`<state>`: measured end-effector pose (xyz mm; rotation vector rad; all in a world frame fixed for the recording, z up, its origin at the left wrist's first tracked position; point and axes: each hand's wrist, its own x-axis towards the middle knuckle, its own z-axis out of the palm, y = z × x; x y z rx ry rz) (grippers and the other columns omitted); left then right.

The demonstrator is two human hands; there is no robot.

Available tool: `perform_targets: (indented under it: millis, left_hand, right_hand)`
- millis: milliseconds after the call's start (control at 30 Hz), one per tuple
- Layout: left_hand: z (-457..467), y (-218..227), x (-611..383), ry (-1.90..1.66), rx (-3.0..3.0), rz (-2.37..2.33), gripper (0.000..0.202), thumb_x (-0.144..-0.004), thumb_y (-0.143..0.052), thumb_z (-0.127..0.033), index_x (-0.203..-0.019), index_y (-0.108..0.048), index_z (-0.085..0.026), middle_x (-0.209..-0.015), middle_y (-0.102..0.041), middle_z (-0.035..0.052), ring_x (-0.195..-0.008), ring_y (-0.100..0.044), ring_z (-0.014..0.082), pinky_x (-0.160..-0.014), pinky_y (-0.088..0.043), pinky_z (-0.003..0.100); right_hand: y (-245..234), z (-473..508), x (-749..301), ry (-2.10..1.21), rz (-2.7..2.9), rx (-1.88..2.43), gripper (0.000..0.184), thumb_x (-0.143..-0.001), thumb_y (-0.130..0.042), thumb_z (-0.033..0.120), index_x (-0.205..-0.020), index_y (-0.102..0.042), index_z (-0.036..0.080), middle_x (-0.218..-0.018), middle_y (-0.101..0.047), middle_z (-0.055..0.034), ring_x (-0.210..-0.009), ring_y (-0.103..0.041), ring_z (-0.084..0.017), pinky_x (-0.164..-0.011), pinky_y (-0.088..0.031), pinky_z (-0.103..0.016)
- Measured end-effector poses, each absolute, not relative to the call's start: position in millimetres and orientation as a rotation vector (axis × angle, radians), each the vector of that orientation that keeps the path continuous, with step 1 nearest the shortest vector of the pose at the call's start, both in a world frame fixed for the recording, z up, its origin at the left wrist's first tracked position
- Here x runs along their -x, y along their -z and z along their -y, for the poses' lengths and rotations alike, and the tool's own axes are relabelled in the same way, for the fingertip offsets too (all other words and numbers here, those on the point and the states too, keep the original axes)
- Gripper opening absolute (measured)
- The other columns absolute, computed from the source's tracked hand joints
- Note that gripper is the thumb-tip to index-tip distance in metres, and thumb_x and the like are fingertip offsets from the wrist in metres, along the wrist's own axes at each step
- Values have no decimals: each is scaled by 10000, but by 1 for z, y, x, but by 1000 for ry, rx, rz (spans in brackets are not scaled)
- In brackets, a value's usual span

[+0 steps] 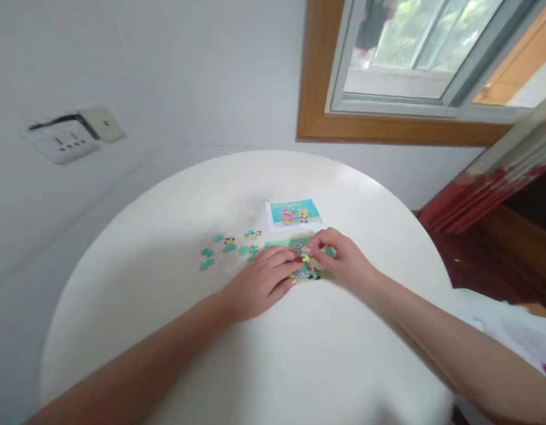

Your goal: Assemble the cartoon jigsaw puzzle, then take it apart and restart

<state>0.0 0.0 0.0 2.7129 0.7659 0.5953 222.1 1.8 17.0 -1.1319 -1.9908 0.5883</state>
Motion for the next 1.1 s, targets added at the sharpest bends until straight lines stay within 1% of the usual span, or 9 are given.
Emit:
perform_targets:
  millis: [100,200,333,400,533,767,867,967,1100]
  left_hand:
    - [5,-9,-1,-594,-2728,-730,301,-955,-469,-223,-1224,-602,-225,-1270,-598,64,-1239,-471,229,-1082,-359,405]
    - [-2,-19,11,-664,-2751,-806,278,-950,-453,-207,-1157,-638,-216,-1211,-634,66,-1178,-517,226,-1035,-395,398]
    - [-27,-28,46,-910,-2731,-1164,274,-950,-421,-225,-1062,-666,-172,-1023,-679,78,-988,-581,219,-933,-436,392]
    - [-41,-28,64,-1077,-2674,-1359,284,-949,-412,-249,-1041,-670,-172,-994,-682,76,-976,-577,228,-920,-431,399]
    - [-57,-21,83,-1242,-2557,-1566,275,-918,-417,-202,-1001,-676,-159,-960,-683,76,-942,-578,228,-909,-425,400]
    - [-55,-15,79,-1197,-2596,-1505,267,-901,-429,-187,-1019,-669,-169,-955,-668,71,-952,-574,223,-911,-423,394]
    - [-55,-12,78,-1180,-2593,-1493,272,-905,-420,-189,-1025,-665,-172,-962,-663,72,-956,-568,224,-911,-422,396]
    - [-58,-7,79,-1117,-2600,-1476,282,-898,-423,-188,-1043,-664,-170,-977,-658,76,-970,-565,230,-920,-417,403]
    - [-60,2,79,-981,-2646,-1452,282,-886,-440,-188,-1042,-675,-177,-988,-639,82,-975,-556,242,-927,-414,422]
  right_hand:
    - [-23,-9,-225,-585,1994,1183,161,-874,-576,278,-752,-634,192,-708,-632,5,-718,-563,-132,-706,-407,-248]
    - [-28,-27,-221,-641,2038,1225,177,-867,-573,281,-736,-640,183,-688,-632,14,-685,-547,-122,-669,-392,-237]
    - [-30,-63,-195,-737,2111,1232,167,-842,-587,261,-732,-673,170,-710,-650,18,-670,-537,-104,-642,-376,-217]
    - [-29,-79,-175,-763,2145,1253,152,-832,-597,251,-753,-703,176,-737,-673,14,-677,-550,-100,-635,-371,-210]
    - [-28,-99,-134,-597,2202,1420,203,-824,-634,361,-775,-752,203,-722,-698,-9,-671,-563,-122,-618,-366,-226]
    - [-25,-113,-102,-442,2278,1539,259,-850,-595,397,-798,-780,222,-754,-728,-49,-732,-608,-174,-656,-397,-255]
    - [-26,-116,-112,-408,2360,1447,226,-863,-589,344,-918,-783,241,-847,-740,-38,-814,-617,-177,-728,-408,-254]
    - [-28,-114,-128,-286,2526,1238,264,-856,-591,270,-1072,-742,259,-968,-723,-42,-914,-599,-186,-837,-403,-279]
    - [-30,-104,-143,-178,2719,1109,277,-837,-627,304,-1094,-725,265,-1027,-679,-69,-986,-564,-221,-882,-391,-330]
